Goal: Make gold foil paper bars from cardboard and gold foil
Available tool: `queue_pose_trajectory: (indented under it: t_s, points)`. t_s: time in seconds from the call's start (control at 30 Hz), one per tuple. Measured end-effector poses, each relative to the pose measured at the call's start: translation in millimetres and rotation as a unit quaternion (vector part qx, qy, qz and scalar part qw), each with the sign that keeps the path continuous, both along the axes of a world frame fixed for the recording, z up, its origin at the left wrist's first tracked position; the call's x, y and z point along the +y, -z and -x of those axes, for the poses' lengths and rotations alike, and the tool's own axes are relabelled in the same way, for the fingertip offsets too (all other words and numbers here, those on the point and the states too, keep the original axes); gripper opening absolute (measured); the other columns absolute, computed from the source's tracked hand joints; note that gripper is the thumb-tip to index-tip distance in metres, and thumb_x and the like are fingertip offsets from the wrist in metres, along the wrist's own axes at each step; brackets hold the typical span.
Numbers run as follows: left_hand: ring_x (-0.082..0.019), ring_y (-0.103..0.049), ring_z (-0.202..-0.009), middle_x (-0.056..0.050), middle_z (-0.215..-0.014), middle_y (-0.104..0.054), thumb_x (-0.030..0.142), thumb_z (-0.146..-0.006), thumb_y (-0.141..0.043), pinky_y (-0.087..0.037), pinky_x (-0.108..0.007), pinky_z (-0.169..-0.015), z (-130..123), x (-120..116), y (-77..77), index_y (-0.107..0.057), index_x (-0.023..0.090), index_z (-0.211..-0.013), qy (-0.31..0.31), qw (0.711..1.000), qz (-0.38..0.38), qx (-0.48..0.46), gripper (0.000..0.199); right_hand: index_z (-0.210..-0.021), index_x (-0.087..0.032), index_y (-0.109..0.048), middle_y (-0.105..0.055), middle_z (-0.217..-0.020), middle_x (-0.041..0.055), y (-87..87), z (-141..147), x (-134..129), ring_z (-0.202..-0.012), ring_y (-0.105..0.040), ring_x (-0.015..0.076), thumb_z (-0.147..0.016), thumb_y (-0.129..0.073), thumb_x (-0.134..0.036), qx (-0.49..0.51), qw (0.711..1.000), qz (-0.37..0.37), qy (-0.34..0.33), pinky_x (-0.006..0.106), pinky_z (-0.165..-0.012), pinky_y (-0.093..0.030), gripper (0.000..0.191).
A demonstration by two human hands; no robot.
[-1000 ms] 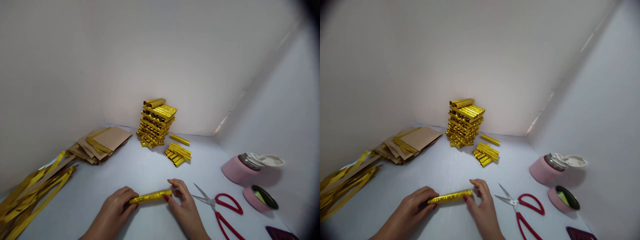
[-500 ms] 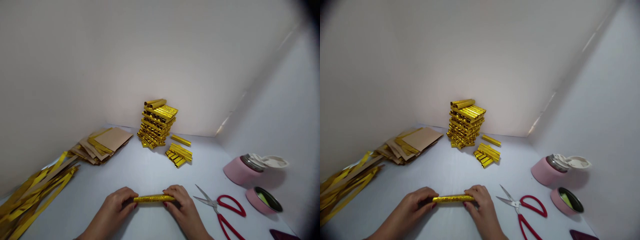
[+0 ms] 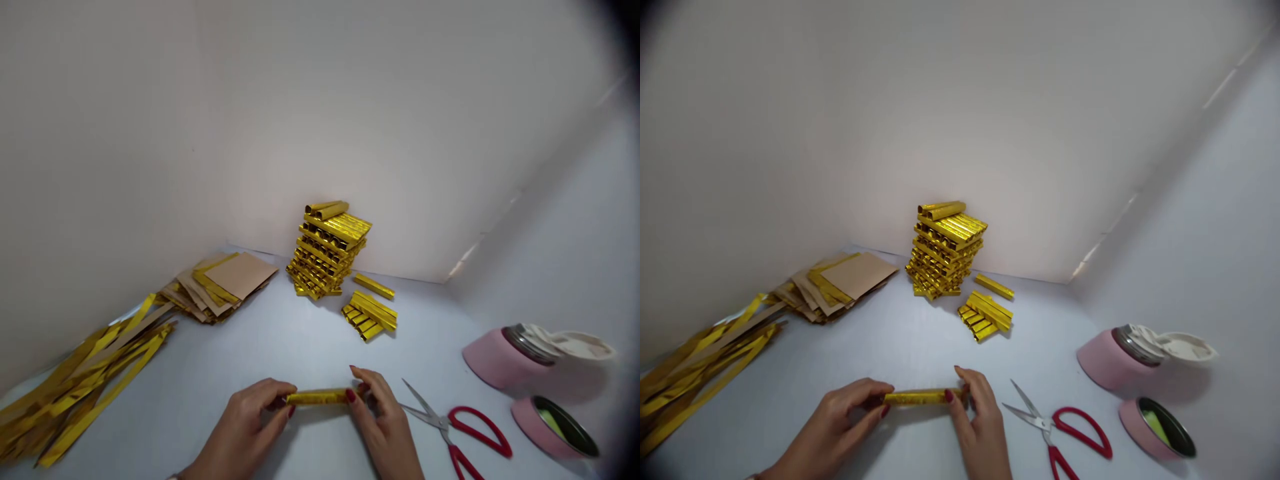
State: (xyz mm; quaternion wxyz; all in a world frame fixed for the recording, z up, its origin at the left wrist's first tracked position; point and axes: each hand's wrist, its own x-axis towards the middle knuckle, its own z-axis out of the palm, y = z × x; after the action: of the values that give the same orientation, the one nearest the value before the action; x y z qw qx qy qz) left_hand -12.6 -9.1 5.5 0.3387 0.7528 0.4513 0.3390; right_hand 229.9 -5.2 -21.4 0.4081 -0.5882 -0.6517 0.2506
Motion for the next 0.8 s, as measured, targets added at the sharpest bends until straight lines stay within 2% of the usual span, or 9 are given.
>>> queue_pose_trajectory:
  t_s: [0.07, 0.1, 0.2, 0.3, 0.37, 0.43, 0.5, 0.63, 0.8]
  points:
    - [-0.014, -0.064, -0.076, 0.0, -0.087, -0.068, 0.017, -0.09, -0.051, -0.048, -0.021, -0.069, -2.6, -3.2, -0.9, -0.06, 0.023, -0.101, 0.002, 0.999, -0.026, -0.028, 0.016, -0.107, -0.021, -0.061, -0.061, -0.097, 0.0071, -3.4, 2.2, -0.4, -0.076, -0.06, 0.0198, -0.088, -0.05, -0.045, 0.04, 0.998, 0.037, 0.022, 0.031, -0.068, -0.051, 0.032]
    - [-0.013, -0.064, -0.075, 0.0, -0.086, -0.068, 0.016, -0.089, -0.051, -0.048, -0.02, -0.069, -3.8, -4.2, -1.7, -0.06, 0.023, -0.1, 0.0, 0.998, -0.04, -0.038, 0.016, -0.104, -0.02, -0.062, -0.061, -0.096, 0.0072, -4.7, 2.5, -0.3, -0.076, -0.06, 0.0203, -0.087, -0.051, -0.048, 0.056, 0.997, 0.044, 0.041, 0.031, -0.068, -0.05, 0.035]
    - [-0.012, -0.063, -0.073, 0.0, -0.083, -0.066, 0.013, -0.089, -0.051, -0.048, -0.019, -0.067, -6.8, -5.0, -5.2, -0.06, 0.023, -0.096, -0.01, 0.996, -0.073, -0.059, 0.016, -0.099, -0.019, -0.064, -0.063, -0.094, 0.0081, -6.1, 1.2, 0.5, -0.086, -0.06, 0.0244, -0.079, -0.057, -0.055, 0.11, 0.988, 0.062, 0.09, 0.031, -0.07, -0.049, 0.042]
    - [-0.013, -0.063, -0.071, 0.0, -0.081, -0.066, 0.011, -0.087, -0.052, -0.048, -0.019, -0.066, -9.0, -5.5, -8.7, -0.061, 0.021, -0.094, -0.011, 0.994, -0.082, -0.07, 0.016, -0.101, -0.019, -0.063, -0.066, -0.087, 0.006, -4.6, -1.1, 1.9, -0.089, -0.06, 0.025, -0.073, -0.064, -0.058, 0.195, 0.97, 0.124, 0.074, 0.03, -0.073, -0.049, 0.048]
    - [-0.013, -0.063, -0.072, -0.001, -0.081, -0.066, 0.01, -0.086, -0.052, -0.049, -0.019, -0.066, -9.8, -6.7, -10.5, -0.062, 0.021, -0.093, -0.004, 0.994, -0.069, -0.08, 0.016, -0.1, -0.019, -0.063, -0.067, -0.085, 0.0045, -3.1, -2.2, 2.4, -0.088, -0.06, 0.0237, -0.07, -0.068, -0.057, 0.243, 0.957, 0.146, 0.062, 0.03, -0.076, -0.048, 0.049]
    - [-0.013, -0.064, -0.073, -0.002, -0.082, -0.067, 0.011, -0.086, -0.052, -0.049, -0.019, -0.067, -10.0, -8.2, -12.1, -0.063, 0.02, -0.093, -0.003, 0.995, -0.046, -0.091, 0.016, -0.098, -0.019, -0.063, -0.067, -0.084, 0.0034, -2.2, -2.8, 2.4, -0.083, -0.06, 0.0214, -0.068, -0.072, -0.055, 0.271, 0.948, 0.147, 0.078, 0.028, -0.074, -0.048, 0.048]
    - [-0.014, -0.064, -0.074, -0.002, -0.083, -0.067, 0.011, -0.085, -0.052, -0.05, -0.02, -0.068, -9.9, -9.2, -13.8, -0.064, 0.02, -0.093, -0.006, 0.995, -0.025, -0.097, 0.017, -0.097, -0.02, -0.064, -0.067, -0.08, 0.0015, -2.0, -2.6, 2.0, -0.071, -0.058, 0.017, -0.067, -0.074, -0.053, 0.286, 0.941, 0.152, 0.095, 0.025, -0.063, -0.047, 0.047]
    - [-0.016, -0.065, -0.075, -0.003, -0.084, -0.069, 0.017, -0.085, -0.056, -0.05, -0.022, -0.068, -9.1, -8.8, -15.4, -0.067, 0.021, -0.095, -0.006, 0.993, 0.016, -0.117, 0.016, -0.093, -0.019, -0.065, -0.06, -0.065, -0.0027, -1.7, 0.4, 2.5, -0.047, -0.044, 0.0091, -0.063, -0.077, -0.052, 0.32, 0.923, 0.189, 0.101, 0.021, -0.044, -0.035, 0.046]
    - [-0.016, -0.065, -0.071, -0.002, -0.081, -0.071, 0.026, -0.086, -0.055, -0.048, -0.022, -0.064, -9.3, -7.7, -11.8, -0.071, 0.023, -0.094, -0.037, 0.984, 0.087, -0.154, 0.018, -0.089, -0.02, -0.067, -0.058, -0.062, -0.0034, 0.9, 2.2, 4.2, -0.047, -0.043, 0.008, -0.061, -0.081, -0.047, 0.36, 0.908, 0.183, 0.112, 0.019, -0.043, -0.034, 0.041]
